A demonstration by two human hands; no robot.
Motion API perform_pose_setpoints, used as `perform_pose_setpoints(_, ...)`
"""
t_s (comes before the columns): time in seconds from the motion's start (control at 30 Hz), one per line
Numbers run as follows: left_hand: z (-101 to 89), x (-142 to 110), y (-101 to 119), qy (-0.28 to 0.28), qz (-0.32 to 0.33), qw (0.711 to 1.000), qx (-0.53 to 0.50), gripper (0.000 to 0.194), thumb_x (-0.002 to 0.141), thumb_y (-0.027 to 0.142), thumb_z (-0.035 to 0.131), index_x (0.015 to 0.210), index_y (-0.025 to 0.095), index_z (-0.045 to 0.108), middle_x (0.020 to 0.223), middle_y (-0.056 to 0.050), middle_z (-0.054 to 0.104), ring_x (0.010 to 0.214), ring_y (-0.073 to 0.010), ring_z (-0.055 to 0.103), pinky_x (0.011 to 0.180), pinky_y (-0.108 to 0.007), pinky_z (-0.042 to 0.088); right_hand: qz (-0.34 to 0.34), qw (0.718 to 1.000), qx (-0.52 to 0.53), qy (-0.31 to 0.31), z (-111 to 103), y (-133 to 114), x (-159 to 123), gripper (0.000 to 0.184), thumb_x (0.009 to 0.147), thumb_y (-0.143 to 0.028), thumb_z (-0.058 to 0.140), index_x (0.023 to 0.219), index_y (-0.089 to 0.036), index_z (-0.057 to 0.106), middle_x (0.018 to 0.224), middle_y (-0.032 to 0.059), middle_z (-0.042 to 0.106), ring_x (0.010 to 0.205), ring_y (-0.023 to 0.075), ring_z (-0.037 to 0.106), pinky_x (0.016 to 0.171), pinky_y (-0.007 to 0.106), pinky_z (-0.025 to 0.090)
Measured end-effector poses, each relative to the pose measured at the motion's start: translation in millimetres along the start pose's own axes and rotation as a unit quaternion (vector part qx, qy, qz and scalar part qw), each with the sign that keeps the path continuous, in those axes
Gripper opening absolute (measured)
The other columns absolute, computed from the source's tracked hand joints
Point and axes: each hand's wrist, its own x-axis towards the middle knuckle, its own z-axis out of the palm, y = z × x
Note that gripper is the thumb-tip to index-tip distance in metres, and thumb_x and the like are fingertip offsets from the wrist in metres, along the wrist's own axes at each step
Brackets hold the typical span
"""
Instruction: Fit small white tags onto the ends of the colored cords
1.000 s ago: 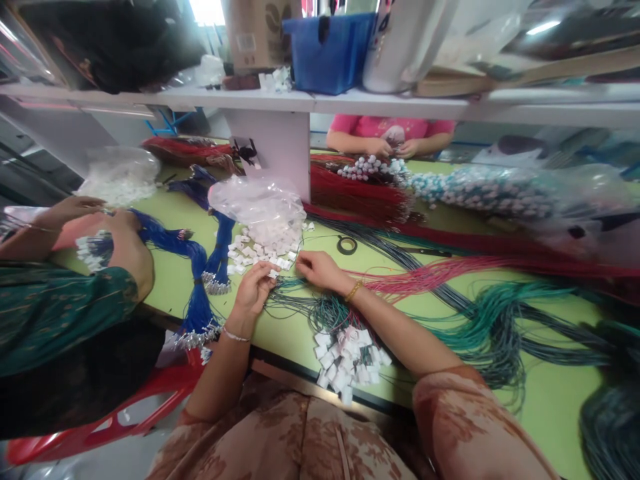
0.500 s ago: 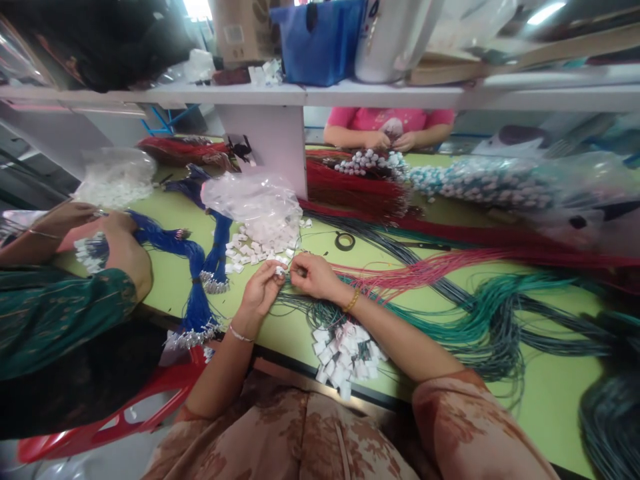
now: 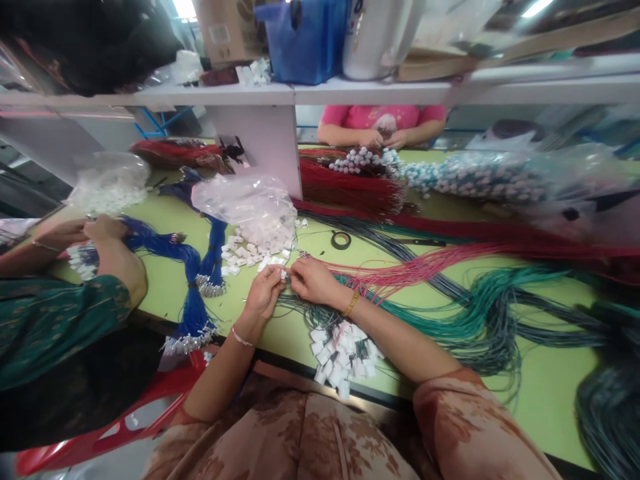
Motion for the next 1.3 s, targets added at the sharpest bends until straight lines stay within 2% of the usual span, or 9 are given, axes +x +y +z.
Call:
perform_pose_setpoints(0.23, 1.0, -1, -2, -0.007, -0.013, 0.998, 0.055, 0.027, 0.062, 0.031, 0.078, 0.075, 0.013, 0.062, 0.066, -0.001, 0.061, 0.053, -0.0057, 0.047, 0.051, -0.019, 0.035, 0.029, 0.999, 0.026, -0.038, -7, 14, -2, 0.018, 0.086, -0.023, 0.047, 0.075, -0.015, 0.059, 0.073, 0.0053, 0.062, 0.067, 0.014, 0.049, 0.064, 0.025, 0.033)
perform_pose_setpoints(0.33, 2.1, 0, 3, -0.014, -0.022, 0.997, 0.067, 0.027, 0.062, 0.031, 0.077, 0.076, 0.013, 0.063, 0.077, -0.005, 0.067, 0.055, -0.0053, 0.048, 0.051, -0.019, 0.036, 0.143, 0.989, 0.025, -0.016, -17, 40, 6, 0.023, 0.09, -0.028, 0.045, 0.083, -0.015, 0.062, 0.081, 0.0053, 0.066, 0.069, 0.013, 0.052, 0.062, 0.023, 0.032)
perform_pose_setpoints(0.4, 4.3, -1, 8, -0.024, -0.034, 0.996, 0.081, 0.027, 0.062, 0.03, 0.077, 0.076, 0.012, 0.063, 0.079, -0.006, 0.068, 0.054, -0.005, 0.048, 0.051, -0.019, 0.035, 0.218, 0.974, -0.033, -0.047, -20, 57, 10, 0.018, 0.083, -0.03, 0.055, 0.081, -0.015, 0.064, 0.082, 0.0065, 0.067, 0.069, 0.0142, 0.053, 0.059, 0.024, 0.03)
perform_pose_setpoints(0.47, 7.9, -2, 13, -0.037, -0.04, 0.994, 0.094, 0.027, 0.062, 0.031, 0.077, 0.075, 0.012, 0.062, 0.079, -0.006, 0.068, 0.053, -0.005, 0.048, 0.05, -0.018, 0.034, 0.243, 0.965, -0.056, -0.083, -19, 67, 13, 0.014, 0.081, -0.027, 0.056, 0.079, -0.016, 0.065, 0.083, 0.0068, 0.068, 0.07, 0.0148, 0.054, 0.059, 0.024, 0.029)
perform_pose_setpoints(0.57, 15.5, -4, 21, -0.053, -0.028, 0.992, 0.11, 0.024, 0.064, 0.03, 0.075, 0.075, 0.013, 0.063, 0.08, -0.006, 0.068, 0.054, -0.005, 0.048, 0.05, -0.018, 0.034, 0.242, 0.964, -0.054, -0.092, -15, 72, 11, 0.016, 0.084, -0.023, 0.05, 0.081, -0.016, 0.064, 0.086, 0.0074, 0.069, 0.074, 0.0155, 0.055, 0.061, 0.024, 0.03)
perform_pose_setpoints(0.73, 26.9, 0, 23, -0.049, -0.01, 0.994, 0.094, 0.022, 0.066, 0.029, 0.075, 0.076, 0.013, 0.063, 0.082, -0.005, 0.067, 0.056, -0.0053, 0.05, 0.052, -0.018, 0.037, 0.244, 0.967, -0.072, -0.018, -20, 69, 4, 0.019, 0.088, -0.023, 0.044, 0.091, -0.014, 0.06, 0.084, 0.0107, 0.066, 0.068, 0.0166, 0.053, 0.059, 0.026, 0.029)
perform_pose_setpoints(0.9, 26.7, 12, 9, -0.011, -0.011, 1.0, 0.014, 0.022, 0.067, 0.029, 0.074, 0.079, 0.014, 0.063, 0.085, -0.004, 0.066, 0.059, -0.005, 0.05, 0.056, -0.018, 0.039, 0.156, 0.983, 0.085, 0.043, -29, 54, 9, 0.014, 0.085, -0.024, 0.046, 0.082, -0.015, 0.057, 0.071, 0.0023, 0.061, 0.06, 0.0115, 0.048, 0.058, 0.022, 0.031)
perform_pose_setpoints(1.07, 20.4, 16, 1, -0.017, -0.007, 0.999, -0.047, 0.019, 0.07, 0.026, 0.073, 0.081, 0.014, 0.063, 0.085, -0.003, 0.065, 0.06, -0.0054, 0.051, 0.058, -0.019, 0.04, 0.09, 0.977, 0.185, 0.051, -29, 33, 15, 0.011, 0.08, -0.023, 0.051, 0.076, -0.015, 0.057, 0.065, -0.0014, 0.057, 0.058, 0.0093, 0.045, 0.056, 0.02, 0.032)
perform_pose_setpoints(1.3, 19.5, 19, -9, -0.033, -0.04, 0.994, -0.094, 0.015, 0.072, 0.022, 0.072, 0.08, 0.013, 0.063, 0.083, -0.004, 0.065, 0.062, -0.0065, 0.052, 0.059, -0.019, 0.041, 0.112, 0.975, 0.189, 0.036, -23, 23, -5, 0.008, 0.074, -0.021, 0.054, 0.069, -0.015, 0.056, 0.06, -0.0028, 0.053, 0.054, 0.0084, 0.042, 0.053, 0.021, 0.029)
